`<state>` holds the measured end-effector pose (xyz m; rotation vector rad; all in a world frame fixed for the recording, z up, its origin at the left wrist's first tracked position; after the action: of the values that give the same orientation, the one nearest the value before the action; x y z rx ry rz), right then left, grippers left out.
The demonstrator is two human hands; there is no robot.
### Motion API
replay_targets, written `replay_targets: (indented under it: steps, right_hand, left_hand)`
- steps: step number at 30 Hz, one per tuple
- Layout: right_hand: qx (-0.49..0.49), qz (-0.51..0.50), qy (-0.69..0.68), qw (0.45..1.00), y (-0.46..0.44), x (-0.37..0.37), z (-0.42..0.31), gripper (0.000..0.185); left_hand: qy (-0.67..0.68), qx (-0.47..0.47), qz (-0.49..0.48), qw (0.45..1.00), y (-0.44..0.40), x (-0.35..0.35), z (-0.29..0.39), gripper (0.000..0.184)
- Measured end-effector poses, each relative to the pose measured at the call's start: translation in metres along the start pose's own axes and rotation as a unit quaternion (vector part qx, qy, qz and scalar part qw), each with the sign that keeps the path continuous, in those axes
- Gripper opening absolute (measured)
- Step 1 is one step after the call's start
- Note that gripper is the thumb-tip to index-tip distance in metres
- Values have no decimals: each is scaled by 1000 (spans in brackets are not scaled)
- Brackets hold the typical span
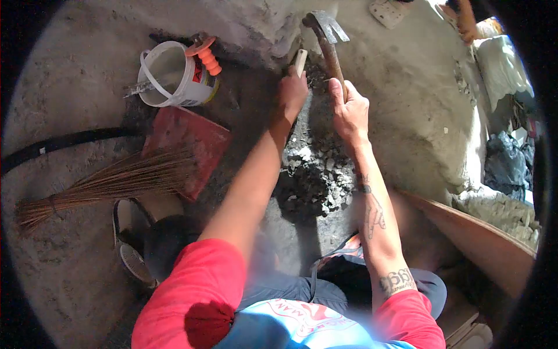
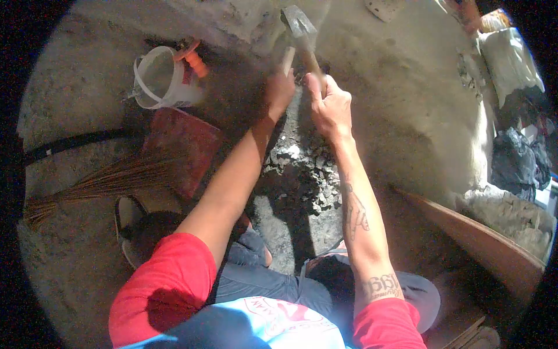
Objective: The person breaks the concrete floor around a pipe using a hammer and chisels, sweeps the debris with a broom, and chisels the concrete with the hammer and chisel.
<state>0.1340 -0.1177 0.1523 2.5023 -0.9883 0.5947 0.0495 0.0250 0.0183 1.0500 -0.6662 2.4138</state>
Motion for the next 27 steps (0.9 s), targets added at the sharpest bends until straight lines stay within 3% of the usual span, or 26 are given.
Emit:
replay_targets:
  steps: [4,7,11,14,16,18,19,20,22,24,25,27]
  right_hand:
    - [-8,-11,2,1000,-3,-5,1,49]
    - [-59,-13,73,996,-11,-23,18,49]
    - [-40,-18,150,988,-20,-24,20,48]
    - [-18,36,61,997,-1,-10,-2,44]
    - [29,54,30,998,2,-16,3,44]
    - [-23,40,110,993,-5,-35,32,45]
    - [-44,-11,136,990,-15,-43,45,47]
    - [-33,-14,115,993,-15,-44,39,50]
    - [-67,-5,79,995,-7,-35,29,51]
    - [-55,48,41,997,2,-25,23,52]
    - [-58,50,21,997,1,-19,19,52]
    - [-29,69,12,997,-2,-2,10,52]
  left_hand:
    - [-18,23,23,999,1,2,9,31]
    - [1,-3,27,1000,-2,-15,-3,32]
    - [-12,-34,48,998,0,-23,-8,31]
    - [-29,-1,7,1000,6,-16,-5,30]
    - [4,11,38,999,3,-11,3,30]
    - [21,37,25,999,4,-18,-1,30]
    - [7,-9,54,998,2,-36,-21,30]
    - [-6,-52,80,995,3,-32,-20,31]
    - [51,-49,81,994,-1,-20,-23,32]
    - [25,-16,-42,999,2,-16,-22,32]
    - [189,49,-23,980,3,-13,-25,31]
    - [118,27,9,993,3,-7,-13,31]
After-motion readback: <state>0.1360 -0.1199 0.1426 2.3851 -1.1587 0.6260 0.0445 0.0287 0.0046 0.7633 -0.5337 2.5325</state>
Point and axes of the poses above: each hand's wrist, its own y-axis away from the middle knuckle, its own x-axis out of the back of the hand, z = x × y, the point moved 4 cm from there along -y, towards the middle knuckle, and after that the axes turned 14 degrees about -x, right-handed, at the moved point
